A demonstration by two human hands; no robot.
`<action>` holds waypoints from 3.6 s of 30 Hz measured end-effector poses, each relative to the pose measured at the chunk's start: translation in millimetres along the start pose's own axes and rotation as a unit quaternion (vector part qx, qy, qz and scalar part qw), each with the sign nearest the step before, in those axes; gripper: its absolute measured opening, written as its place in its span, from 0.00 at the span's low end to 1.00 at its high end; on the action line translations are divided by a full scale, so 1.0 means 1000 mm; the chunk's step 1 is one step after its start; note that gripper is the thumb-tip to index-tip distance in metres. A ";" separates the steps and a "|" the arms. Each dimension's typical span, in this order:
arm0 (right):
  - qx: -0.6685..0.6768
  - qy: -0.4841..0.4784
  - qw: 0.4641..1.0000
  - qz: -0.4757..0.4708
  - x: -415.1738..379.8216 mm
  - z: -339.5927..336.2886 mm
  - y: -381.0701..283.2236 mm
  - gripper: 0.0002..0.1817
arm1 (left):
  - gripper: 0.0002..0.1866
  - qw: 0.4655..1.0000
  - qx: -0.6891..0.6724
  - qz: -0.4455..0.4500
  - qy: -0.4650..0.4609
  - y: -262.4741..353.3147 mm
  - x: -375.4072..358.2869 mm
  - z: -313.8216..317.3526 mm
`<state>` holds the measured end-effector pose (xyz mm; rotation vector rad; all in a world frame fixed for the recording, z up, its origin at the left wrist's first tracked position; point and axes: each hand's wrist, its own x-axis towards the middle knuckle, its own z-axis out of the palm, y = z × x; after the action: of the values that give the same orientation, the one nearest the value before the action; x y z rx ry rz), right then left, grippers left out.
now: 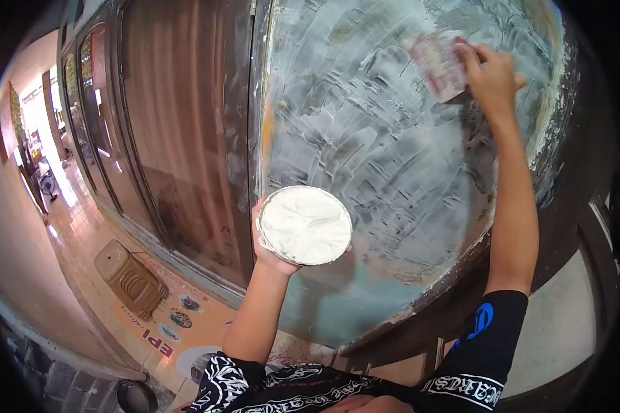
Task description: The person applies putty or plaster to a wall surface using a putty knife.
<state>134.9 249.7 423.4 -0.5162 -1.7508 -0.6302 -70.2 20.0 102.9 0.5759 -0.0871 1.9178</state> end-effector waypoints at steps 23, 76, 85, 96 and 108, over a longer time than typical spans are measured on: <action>-0.031 0.005 0.999 0.016 -0.014 -0.003 -0.001 0.20 | 0.40 0.999 -0.010 -0.040 -0.021 -0.004 -0.003 -0.002; -0.097 -0.037 0.982 -0.160 0.028 -0.039 -0.001 0.08 | 0.40 0.998 -0.034 -0.043 0.010 -0.016 -0.015 -0.023; -0.003 -0.220 0.937 -0.271 -0.088 -0.018 -0.057 0.11 | 0.40 0.998 -0.053 -0.037 0.025 -0.009 -0.013 -0.024; 0.015 -0.027 0.988 -0.151 -0.009 -0.021 -0.024 0.14 | 0.40 0.998 -0.054 -0.016 -0.014 0.001 -0.019 -0.031; 0.116 -0.019 0.993 0.011 0.038 -0.010 0.010 0.20 | 0.39 0.999 -0.020 0.009 0.026 0.004 -0.018 -0.034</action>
<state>139.0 251.5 463.6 -0.3875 -1.8228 -0.3976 -80.2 14.0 66.0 0.4998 -0.0976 1.9424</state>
